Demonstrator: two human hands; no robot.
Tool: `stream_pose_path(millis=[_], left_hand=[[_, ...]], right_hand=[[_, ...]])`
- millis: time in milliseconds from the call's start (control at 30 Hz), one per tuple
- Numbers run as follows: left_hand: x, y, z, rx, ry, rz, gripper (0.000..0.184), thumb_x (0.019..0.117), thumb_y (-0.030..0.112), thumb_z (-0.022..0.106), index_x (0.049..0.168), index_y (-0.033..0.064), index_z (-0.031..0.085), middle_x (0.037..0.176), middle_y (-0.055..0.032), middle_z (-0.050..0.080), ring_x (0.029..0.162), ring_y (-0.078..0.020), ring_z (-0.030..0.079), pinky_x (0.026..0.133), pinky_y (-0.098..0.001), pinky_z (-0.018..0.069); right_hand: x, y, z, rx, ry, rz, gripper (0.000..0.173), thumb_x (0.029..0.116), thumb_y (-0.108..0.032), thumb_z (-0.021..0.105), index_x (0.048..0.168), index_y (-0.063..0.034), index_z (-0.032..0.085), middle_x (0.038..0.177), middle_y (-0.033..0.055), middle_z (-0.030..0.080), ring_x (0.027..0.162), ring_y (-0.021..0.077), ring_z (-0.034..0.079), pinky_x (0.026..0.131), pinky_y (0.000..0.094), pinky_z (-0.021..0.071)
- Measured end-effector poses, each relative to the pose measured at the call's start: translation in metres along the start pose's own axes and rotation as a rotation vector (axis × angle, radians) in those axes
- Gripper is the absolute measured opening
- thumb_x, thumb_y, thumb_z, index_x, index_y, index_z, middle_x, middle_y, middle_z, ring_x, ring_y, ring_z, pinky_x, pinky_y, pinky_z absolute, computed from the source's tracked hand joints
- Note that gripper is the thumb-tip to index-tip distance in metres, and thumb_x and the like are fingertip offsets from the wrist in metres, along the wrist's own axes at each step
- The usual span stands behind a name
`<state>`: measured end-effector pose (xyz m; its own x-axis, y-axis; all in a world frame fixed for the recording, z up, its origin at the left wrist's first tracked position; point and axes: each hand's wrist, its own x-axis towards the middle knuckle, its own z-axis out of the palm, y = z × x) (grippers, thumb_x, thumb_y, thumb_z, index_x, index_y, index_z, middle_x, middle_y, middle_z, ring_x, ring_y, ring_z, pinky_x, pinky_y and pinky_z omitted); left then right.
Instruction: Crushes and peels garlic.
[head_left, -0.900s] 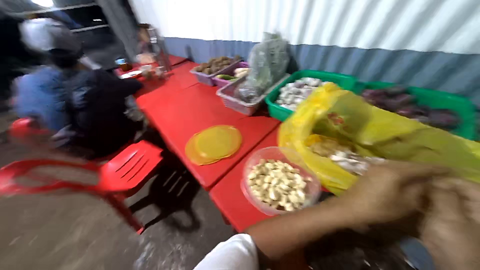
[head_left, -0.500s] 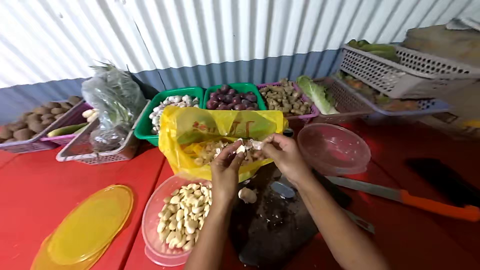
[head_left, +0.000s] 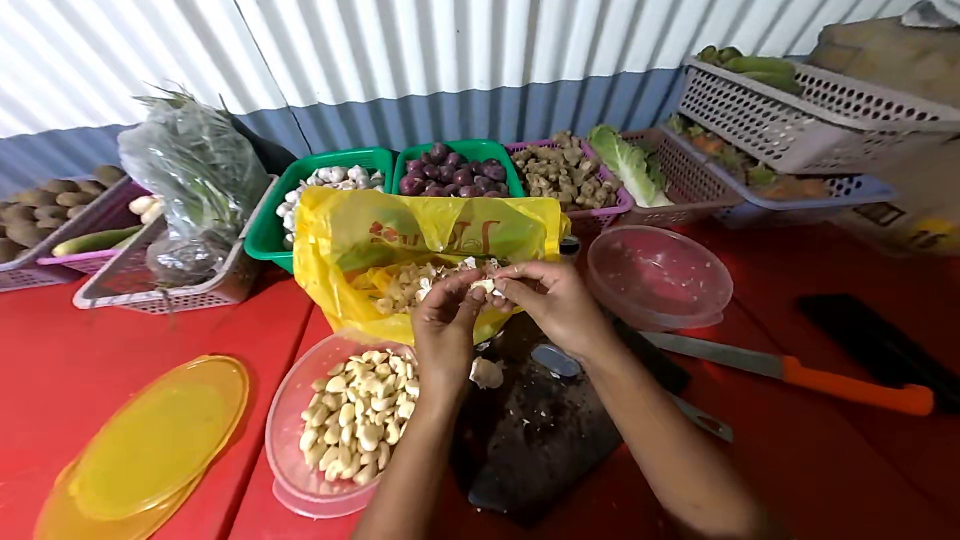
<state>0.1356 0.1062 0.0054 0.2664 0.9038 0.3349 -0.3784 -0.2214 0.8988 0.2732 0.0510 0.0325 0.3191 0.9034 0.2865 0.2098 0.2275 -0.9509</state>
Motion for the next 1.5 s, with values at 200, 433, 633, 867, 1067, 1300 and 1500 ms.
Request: stream_pose_path(millis=[200,433,633,867,1067,1300,1500], left_hand=[[-0.001,-0.006,-0.001,0.080,-0.014,0.089,0.014,0.0929,-0.006,0.065,0.104,-0.0002,0.072,0.100,-0.0065,0.075,0.089,-0.0108,0.071,0.083,-0.0266,0.0596],[0.005,0.000,-0.001,-0.106,0.009,-0.185,0.019,0.0963,-0.006,0.061,0.113,-0.0034,0.069,0.103,-0.0099,0.072,0.091,-0.0157,0.071,0.088,-0.0326,0.0598],[0.001,-0.002,-0.003,0.189,-0.132,0.094,0.023,0.0968,0.002,0.065,0.119,-0.0015,0.069,0.104,-0.0068,0.073,0.089,-0.0101,0.071,0.084,-0.0274,0.0604],[0.004,0.033,-0.004,-0.393,0.125,-0.232,0.029,0.1062,-0.002,0.042,0.127,0.0007,0.063,0.110,-0.0074,0.074,0.092,-0.0120,0.072,0.087,-0.0267,0.0592],[-0.002,0.038,-0.009,-0.248,0.022,-0.121,0.033,0.1007,-0.007,0.049,0.129,-0.0005,0.063,0.111,-0.0078,0.072,0.096,-0.0134,0.070,0.090,-0.0297,0.0577],[-0.011,0.025,-0.009,-0.112,-0.035,-0.135,0.028,0.1021,-0.003,0.051,0.126,-0.0034,0.066,0.114,-0.0092,0.072,0.096,-0.0141,0.071,0.092,-0.0315,0.0586],[-0.014,0.022,0.001,-0.244,0.097,-0.189,0.020,0.1004,-0.004,0.055,0.111,-0.0013,0.072,0.106,-0.0072,0.074,0.091,-0.0124,0.072,0.087,-0.0292,0.0601]], right_hand=[[-0.003,0.001,0.009,-0.161,0.044,-0.032,0.011,0.0999,-0.004,0.059,0.102,0.0014,0.068,0.085,0.0041,0.067,0.073,0.0039,0.065,0.070,0.0194,0.0571],[-0.004,0.001,0.010,-0.191,0.028,-0.064,0.011,0.1016,-0.008,0.057,0.101,-0.0002,0.065,0.088,0.0039,0.064,0.075,0.0042,0.063,0.071,0.0205,0.0552],[-0.009,0.004,0.017,-0.461,0.118,-0.254,0.014,0.1009,-0.008,0.056,0.102,0.0013,0.067,0.100,0.0116,0.064,0.087,0.0131,0.065,0.079,0.0269,0.0561],[-0.014,-0.008,0.007,-0.500,0.137,-0.317,0.014,0.1003,-0.008,0.056,0.101,0.0004,0.067,0.099,0.0104,0.064,0.085,0.0112,0.063,0.076,0.0254,0.0547],[-0.008,-0.006,0.005,-0.493,0.183,-0.281,0.016,0.1021,-0.009,0.054,0.104,0.0007,0.067,0.100,0.0114,0.064,0.083,0.0137,0.064,0.075,0.0293,0.0559],[-0.013,0.000,0.023,-0.475,0.169,-0.537,0.012,0.0955,-0.005,0.062,0.100,0.0031,0.070,0.100,0.0140,0.068,0.084,0.0148,0.068,0.075,0.0256,0.0590],[-0.016,0.002,0.027,-0.596,0.138,-0.628,0.014,0.0965,-0.007,0.064,0.103,0.0028,0.071,0.102,0.0156,0.067,0.086,0.0192,0.069,0.077,0.0271,0.0589]])
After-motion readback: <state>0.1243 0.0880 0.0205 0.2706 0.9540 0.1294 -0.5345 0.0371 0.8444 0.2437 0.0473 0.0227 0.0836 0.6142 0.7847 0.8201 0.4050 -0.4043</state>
